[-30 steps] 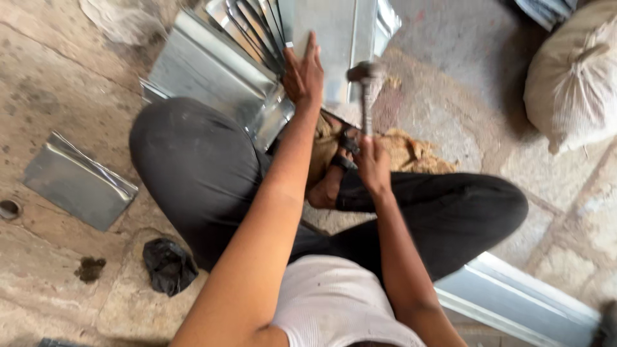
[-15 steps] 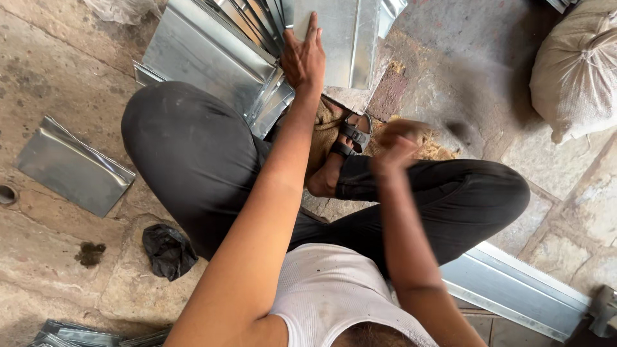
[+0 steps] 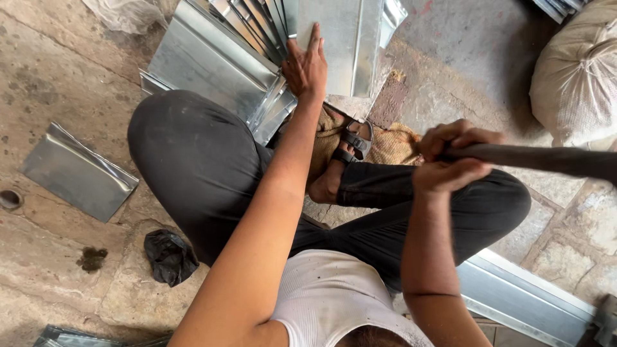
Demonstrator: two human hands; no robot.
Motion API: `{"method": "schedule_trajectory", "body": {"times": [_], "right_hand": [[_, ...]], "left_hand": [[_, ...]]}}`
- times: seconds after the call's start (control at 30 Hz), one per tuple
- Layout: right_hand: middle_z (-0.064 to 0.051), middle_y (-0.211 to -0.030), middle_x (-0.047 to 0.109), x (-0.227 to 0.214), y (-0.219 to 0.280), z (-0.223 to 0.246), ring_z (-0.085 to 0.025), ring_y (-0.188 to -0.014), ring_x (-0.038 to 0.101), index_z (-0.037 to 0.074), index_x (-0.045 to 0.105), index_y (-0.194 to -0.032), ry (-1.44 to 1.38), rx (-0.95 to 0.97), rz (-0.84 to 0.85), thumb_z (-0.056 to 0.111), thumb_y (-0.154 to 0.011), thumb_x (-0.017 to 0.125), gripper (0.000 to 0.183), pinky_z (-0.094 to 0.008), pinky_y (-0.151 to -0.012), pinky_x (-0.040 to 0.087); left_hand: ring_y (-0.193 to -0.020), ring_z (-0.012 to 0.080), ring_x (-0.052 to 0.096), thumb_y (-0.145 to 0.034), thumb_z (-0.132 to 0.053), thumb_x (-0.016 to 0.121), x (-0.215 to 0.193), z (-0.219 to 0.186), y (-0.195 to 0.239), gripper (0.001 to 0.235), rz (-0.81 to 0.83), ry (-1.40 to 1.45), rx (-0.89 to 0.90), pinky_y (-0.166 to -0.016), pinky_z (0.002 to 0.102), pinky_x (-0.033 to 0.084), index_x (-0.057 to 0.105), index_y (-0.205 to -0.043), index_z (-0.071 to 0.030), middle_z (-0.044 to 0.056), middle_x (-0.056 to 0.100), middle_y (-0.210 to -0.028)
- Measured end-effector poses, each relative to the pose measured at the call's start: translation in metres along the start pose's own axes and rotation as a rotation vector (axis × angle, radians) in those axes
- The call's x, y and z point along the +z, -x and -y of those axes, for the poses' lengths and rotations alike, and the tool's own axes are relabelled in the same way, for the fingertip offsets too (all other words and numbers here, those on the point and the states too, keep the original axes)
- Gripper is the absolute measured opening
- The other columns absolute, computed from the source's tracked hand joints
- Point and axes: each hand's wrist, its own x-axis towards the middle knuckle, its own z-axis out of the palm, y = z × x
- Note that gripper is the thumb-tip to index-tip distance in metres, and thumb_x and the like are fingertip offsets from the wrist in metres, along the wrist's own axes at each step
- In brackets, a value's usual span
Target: The person uses a hammer to flatten and shape metal sheets by placing them one at a time on an anvil and striking them repeatedly.
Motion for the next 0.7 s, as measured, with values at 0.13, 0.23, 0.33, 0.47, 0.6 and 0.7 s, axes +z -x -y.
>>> {"method": "schedule_trajectory", "body": {"times": [0.13, 0.23, 0.33, 0.47, 0.6, 0.7], "right_hand": [[0.002, -0.071, 0.049, -0.002, 0.094, -0.078, -0.007, -0.054, 0.038, 0.015, 0.059, -0.096, 0.351, 0.334, 0.135, 0.054, -0.113, 0.034, 0.049, -0.027, -0.042, 0.034], [0.003, -0.069, 0.054, 0.001, 0.123, -0.096, -0.006, -0.05, 0.046, 0.014, 0.058, -0.097, 0.58, 0.962, 0.38, 0.05, -0.11, 0.039, 0.043, -0.026, -0.04, 0.039], [0.002, -0.064, 0.047, 0.0, 0.095, -0.066, -0.007, -0.045, 0.041, 0.01, 0.051, -0.091, 0.403, 0.912, 0.224, 0.047, -0.114, 0.036, 0.046, -0.027, -0.035, 0.036], [0.004, -0.065, 0.046, -0.007, 0.07, -0.016, -0.005, -0.046, 0.037, 0.007, 0.053, -0.098, 0.095, 0.423, 0.133, 0.046, -0.116, 0.038, 0.046, -0.025, -0.039, 0.032], [0.004, -0.063, 0.048, -0.002, 0.092, -0.037, -0.004, -0.046, 0.04, 0.008, 0.055, -0.096, 0.135, 0.309, 0.052, 0.049, -0.113, 0.035, 0.049, -0.024, -0.038, 0.034], [0.003, -0.065, 0.051, 0.006, 0.131, -0.069, -0.004, -0.05, 0.045, 0.01, 0.055, -0.091, 0.475, 0.704, 0.181, 0.049, -0.111, 0.034, 0.049, -0.024, -0.04, 0.038]], "left_hand": [[-0.089, 0.0181, 0.061, -0.11, -0.05, 0.041, 0.006, 0.002, -0.002, 0.048, -0.027, 0.022, 0.009, -0.083, 0.041, 0.055, 0.03, -0.157, -0.051, 0.013, 0.054, -0.123], [-0.094, 0.0195, 0.063, -0.11, -0.049, 0.043, 0.007, 0.004, 0.002, 0.047, -0.06, 0.023, 0.028, -0.087, 0.041, 0.055, 0.034, -0.157, -0.05, 0.012, 0.055, -0.128], [-0.1, 0.0222, 0.065, -0.109, -0.05, 0.047, 0.0, -0.002, -0.008, 0.044, -0.217, 0.012, 0.046, -0.09, 0.044, 0.054, 0.039, -0.152, -0.052, 0.011, 0.056, -0.131], [-0.097, 0.0269, 0.065, -0.104, -0.051, 0.048, 0.006, 0.002, 0.014, 0.045, -0.187, 0.014, 0.008, -0.084, 0.042, 0.055, 0.041, -0.149, -0.053, 0.012, 0.055, -0.133], [-0.086, 0.0203, 0.066, -0.108, -0.049, 0.043, 0.005, 0.003, -0.001, 0.047, -0.059, 0.041, 0.014, -0.083, 0.042, 0.055, 0.036, -0.155, -0.05, 0.016, 0.054, -0.133], [-0.081, 0.0184, 0.064, -0.105, -0.052, 0.042, 0.009, 0.003, -0.001, 0.046, -0.2, -0.024, 0.042, -0.078, 0.04, 0.055, 0.037, -0.151, -0.052, 0.016, 0.054, -0.132]]}}
